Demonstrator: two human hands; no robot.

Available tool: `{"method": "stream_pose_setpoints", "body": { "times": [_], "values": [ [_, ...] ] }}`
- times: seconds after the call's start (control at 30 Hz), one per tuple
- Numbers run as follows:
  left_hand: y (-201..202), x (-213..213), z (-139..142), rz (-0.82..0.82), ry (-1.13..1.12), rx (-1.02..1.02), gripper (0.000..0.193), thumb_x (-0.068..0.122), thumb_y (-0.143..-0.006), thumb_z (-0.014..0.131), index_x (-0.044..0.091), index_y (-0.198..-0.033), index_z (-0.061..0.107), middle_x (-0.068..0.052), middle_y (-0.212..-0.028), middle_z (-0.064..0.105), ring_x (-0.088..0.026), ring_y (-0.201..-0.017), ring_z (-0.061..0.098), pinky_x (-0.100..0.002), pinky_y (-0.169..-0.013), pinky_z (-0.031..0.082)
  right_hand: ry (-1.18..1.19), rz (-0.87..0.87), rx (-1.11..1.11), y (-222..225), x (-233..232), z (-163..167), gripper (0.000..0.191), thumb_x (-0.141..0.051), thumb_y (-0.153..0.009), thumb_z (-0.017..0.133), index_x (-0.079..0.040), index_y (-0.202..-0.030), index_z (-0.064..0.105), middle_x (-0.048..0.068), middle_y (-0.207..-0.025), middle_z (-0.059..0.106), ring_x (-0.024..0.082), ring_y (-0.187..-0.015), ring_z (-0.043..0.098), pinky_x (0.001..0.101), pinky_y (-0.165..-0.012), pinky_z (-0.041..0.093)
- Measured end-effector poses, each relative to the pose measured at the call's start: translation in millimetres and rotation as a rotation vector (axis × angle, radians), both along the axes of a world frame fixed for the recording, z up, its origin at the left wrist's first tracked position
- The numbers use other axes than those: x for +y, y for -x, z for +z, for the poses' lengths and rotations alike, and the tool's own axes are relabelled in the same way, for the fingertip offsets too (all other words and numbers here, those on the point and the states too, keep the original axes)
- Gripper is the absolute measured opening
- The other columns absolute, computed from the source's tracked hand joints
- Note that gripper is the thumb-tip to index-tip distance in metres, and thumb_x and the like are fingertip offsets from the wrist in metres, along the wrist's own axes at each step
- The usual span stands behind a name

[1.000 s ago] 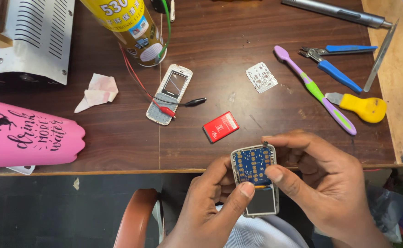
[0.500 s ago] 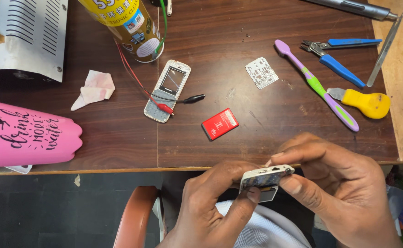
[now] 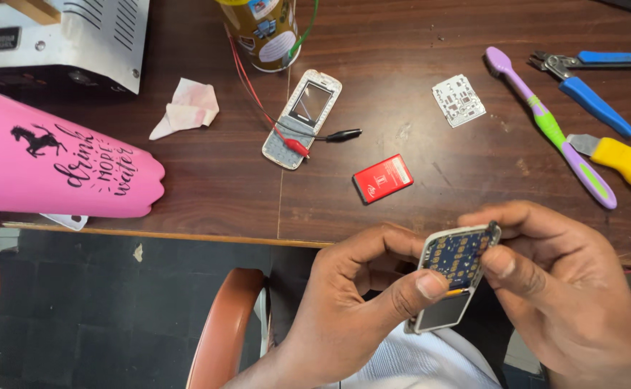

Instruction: The person tests a small feature phone connected to a power supply, pressing its keypad while the screen and keys light up. They then disassemble the phone, separating the housing, speaker and main board, and later reassemble the board into the housing, using tweezers to press components into place.

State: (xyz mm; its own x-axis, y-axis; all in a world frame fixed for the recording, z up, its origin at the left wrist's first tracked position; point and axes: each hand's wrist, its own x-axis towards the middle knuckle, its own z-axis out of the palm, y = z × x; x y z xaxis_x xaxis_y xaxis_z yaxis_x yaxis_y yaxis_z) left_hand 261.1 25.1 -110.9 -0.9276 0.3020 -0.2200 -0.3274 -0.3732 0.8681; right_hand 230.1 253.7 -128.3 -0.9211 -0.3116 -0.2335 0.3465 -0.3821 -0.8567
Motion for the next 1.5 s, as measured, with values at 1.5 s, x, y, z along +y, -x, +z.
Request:
{"method": "stream_pose_setpoints", "body": {
  "times": [1.5],
  "values": [
    [7,10,-18,0.012,-0.460,-0.161,0.036,0.026,-0.101,0.072,-0.003,-0.123,0.070,-0.010,-0.117,0.074,-0.015,-0.111,0.066,-0.033,-0.105,0.050,0.261,-0.056,-0.008,-11,-11,-1,0.034,-0.006,-0.098,0.073,0.014,-0.123,0.062,0.023,-0.111,0.071,0.025,-0.104,0.070,0.0396,-0.094,0.054]
  ]
}}
